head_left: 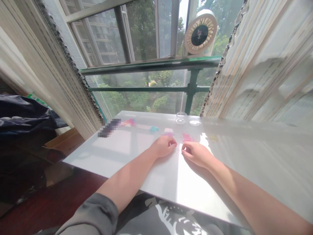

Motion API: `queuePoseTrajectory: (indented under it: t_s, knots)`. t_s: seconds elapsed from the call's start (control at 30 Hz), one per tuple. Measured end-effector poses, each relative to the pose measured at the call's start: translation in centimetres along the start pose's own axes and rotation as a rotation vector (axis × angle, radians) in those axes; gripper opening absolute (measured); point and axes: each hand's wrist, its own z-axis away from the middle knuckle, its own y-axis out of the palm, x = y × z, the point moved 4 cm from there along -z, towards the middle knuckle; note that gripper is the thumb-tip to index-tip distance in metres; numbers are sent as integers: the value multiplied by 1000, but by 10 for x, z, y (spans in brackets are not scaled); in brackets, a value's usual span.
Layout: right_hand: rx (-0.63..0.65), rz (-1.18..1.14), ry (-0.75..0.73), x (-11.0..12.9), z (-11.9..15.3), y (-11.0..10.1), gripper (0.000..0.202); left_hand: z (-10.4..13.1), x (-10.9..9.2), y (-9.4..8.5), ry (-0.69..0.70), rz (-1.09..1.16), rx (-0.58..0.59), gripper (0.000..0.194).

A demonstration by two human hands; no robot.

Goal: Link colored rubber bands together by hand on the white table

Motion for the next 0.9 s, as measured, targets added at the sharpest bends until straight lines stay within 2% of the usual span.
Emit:
queuePoseTrajectory:
  t_s: [0.13, 0.23, 0.4, 0.5, 0.6, 0.77, 0.9]
  knots:
    - [19, 0, -22, -2, -2, 4, 12, 0, -5, 9, 56, -53, 46, 18]
    - [19, 24, -51, -2, -3, 6, 12, 0, -8, 12, 100, -106, 39, 17]
    - [17, 59, -74, -2, -1, 9, 17, 2, -11, 12, 109, -143, 15, 18]
    - [0, 36, -54, -7, -1, 2, 13, 3, -13, 9, 111, -127, 2, 17]
    - [-84, 42, 60, -28, -2, -17, 13, 3, -11, 3, 105, -114, -26, 16]
    - [-281, 161, 336, -86, 2, -55, 18, 2, -5, -2, 64, -115, -40, 17]
    - [-325, 191, 456, -118, 6, -65, 21, 0, -1, -3, 58, -106, -55, 16]
